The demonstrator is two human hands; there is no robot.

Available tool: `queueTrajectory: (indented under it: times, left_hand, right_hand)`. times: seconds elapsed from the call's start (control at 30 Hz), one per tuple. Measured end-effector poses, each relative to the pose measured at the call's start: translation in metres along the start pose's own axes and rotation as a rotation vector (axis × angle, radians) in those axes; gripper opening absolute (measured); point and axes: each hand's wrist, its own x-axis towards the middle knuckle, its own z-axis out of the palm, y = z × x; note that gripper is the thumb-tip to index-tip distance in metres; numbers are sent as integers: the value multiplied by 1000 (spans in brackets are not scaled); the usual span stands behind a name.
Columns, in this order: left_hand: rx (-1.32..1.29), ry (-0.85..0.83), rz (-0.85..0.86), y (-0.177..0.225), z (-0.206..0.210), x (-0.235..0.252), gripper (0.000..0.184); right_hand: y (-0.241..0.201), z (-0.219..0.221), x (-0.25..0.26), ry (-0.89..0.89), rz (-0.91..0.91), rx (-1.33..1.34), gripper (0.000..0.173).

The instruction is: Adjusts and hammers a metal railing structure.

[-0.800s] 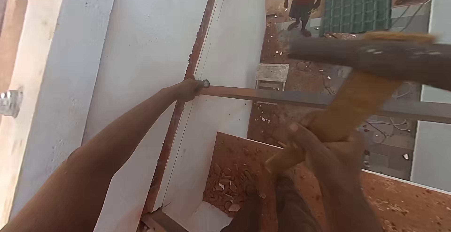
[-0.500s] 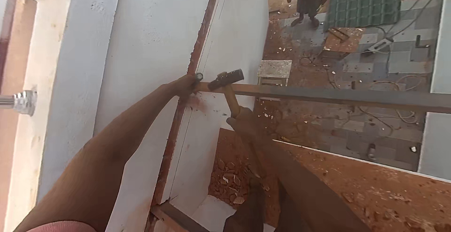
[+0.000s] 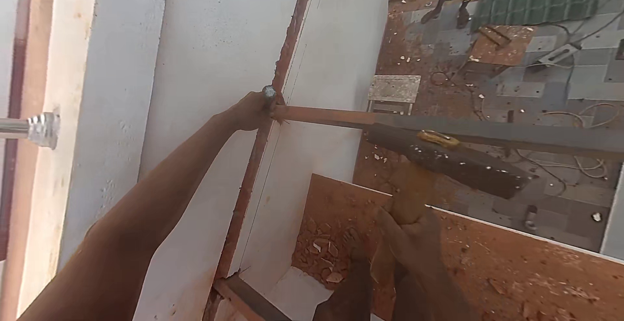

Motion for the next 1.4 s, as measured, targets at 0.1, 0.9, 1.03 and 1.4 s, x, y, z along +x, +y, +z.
queueTrajectory:
  times: [0.1, 0.9, 1.03, 1.4]
  left_hand:
    - [76, -131, -96, 20, 9, 11, 5]
    - [22, -87, -111, 9, 11, -6, 9]
    - [19, -85, -104, 11, 7, -13, 12]
    - [54, -335, -150, 28, 33, 6, 9]
  right_hand:
    - [15, 5, -16, -22, 138, -32, 19]
    - [-1, 14, 48, -195, 404, -118, 13]
    - [8, 11, 27, -162, 435, -107, 14]
    - [-74, -42, 20, -31, -448, 257, 13]
